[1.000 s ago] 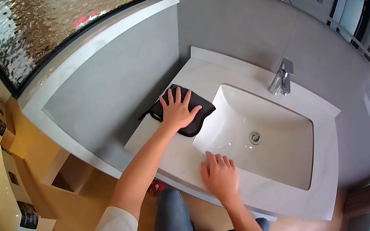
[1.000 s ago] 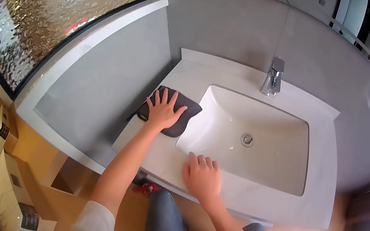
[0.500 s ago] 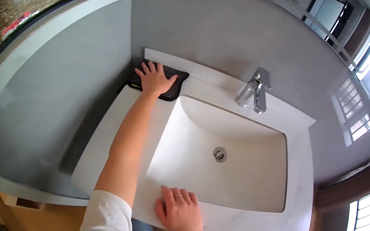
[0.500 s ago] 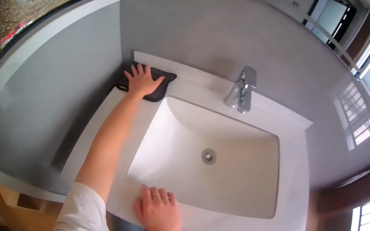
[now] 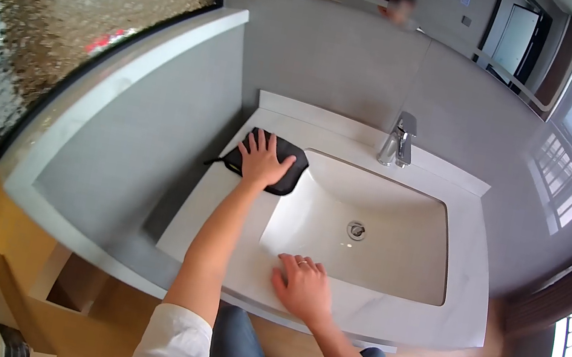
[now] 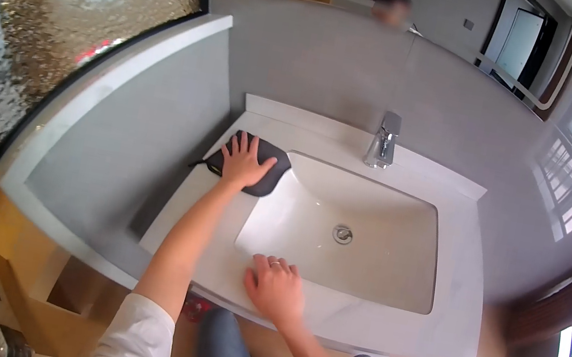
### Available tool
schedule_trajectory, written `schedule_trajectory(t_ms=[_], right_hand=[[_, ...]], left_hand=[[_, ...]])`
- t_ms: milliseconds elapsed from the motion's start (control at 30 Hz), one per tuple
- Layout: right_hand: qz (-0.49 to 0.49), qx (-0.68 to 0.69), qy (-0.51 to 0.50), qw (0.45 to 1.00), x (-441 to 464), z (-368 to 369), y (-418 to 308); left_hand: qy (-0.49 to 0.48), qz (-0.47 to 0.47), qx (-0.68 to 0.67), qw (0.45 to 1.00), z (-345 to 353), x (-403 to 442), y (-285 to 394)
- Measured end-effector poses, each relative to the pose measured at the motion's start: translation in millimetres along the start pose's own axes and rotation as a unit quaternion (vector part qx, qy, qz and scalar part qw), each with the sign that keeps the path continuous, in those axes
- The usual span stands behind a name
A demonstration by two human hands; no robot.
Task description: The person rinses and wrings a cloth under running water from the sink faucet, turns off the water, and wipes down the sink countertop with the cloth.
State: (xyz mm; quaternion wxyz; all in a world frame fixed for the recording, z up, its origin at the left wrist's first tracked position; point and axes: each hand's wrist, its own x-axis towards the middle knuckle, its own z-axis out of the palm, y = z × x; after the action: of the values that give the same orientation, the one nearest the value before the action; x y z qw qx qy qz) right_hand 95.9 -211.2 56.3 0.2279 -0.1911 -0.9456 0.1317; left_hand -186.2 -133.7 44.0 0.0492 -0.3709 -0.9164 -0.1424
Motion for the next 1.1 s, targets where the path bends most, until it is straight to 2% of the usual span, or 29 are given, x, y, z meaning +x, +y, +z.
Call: schedule_trajectory(t_ms=[200, 267, 333, 467, 567, 633, 667, 767, 833, 933, 967, 1100], right_hand=[[0.017, 0.042, 0.001, 0.999, -8, 3, 6], [0.011, 0.073, 0.059, 0.996, -10, 3, 8], [0.026, 0.103, 0.049, 0.993, -11, -5, 5], [0.042, 0.17, 0.091, 0.98, -13, 4, 15], [0.046, 0.226, 0.133, 0.964, -11, 4, 19], [0.082, 0.315, 0.169, 0.93, -15, 4, 23], [0.086, 0.315, 0.17, 0.93, -18, 3, 24], [0.111, 0.351, 0.167, 0.915, -26, -4, 22], [0.046, 0.305, 0.232, 0.922, -37, -9, 17], [0.04, 0.314, 0.197, 0.928, -64, -39, 5], [0.096, 0.353, 0.137, 0.921, -74, -58, -1], [0.15, 0.294, 0.169, 0.929, -100, -70, 23]], left_hand=[[-0.016, -0.002, 0.03, 0.999, -19, -75, -19], [-0.003, 0.011, 0.028, 1.0, -23, -99, -24], [-0.007, 0.008, 0.032, 0.999, -29, -127, -25], [0.023, 0.055, 0.055, 0.997, -36, -185, -25], [0.013, 0.078, 0.059, 0.995, -46, -224, -21], [0.039, 0.095, 0.049, 0.993, -48, -244, -18], [0.052, 0.1, 0.044, 0.993, -47, -253, -14], [0.073, 0.113, 0.041, 0.99, -50, -280, 6], [0.109, 0.125, 0.036, 0.985, -40, -290, 19], [0.139, 0.145, 0.032, 0.979, -28, -297, 52], [0.133, 0.147, 0.034, 0.98, -24, -299, 68], [0.117, 0.187, 0.021, 0.975, -11, -313, 130]])
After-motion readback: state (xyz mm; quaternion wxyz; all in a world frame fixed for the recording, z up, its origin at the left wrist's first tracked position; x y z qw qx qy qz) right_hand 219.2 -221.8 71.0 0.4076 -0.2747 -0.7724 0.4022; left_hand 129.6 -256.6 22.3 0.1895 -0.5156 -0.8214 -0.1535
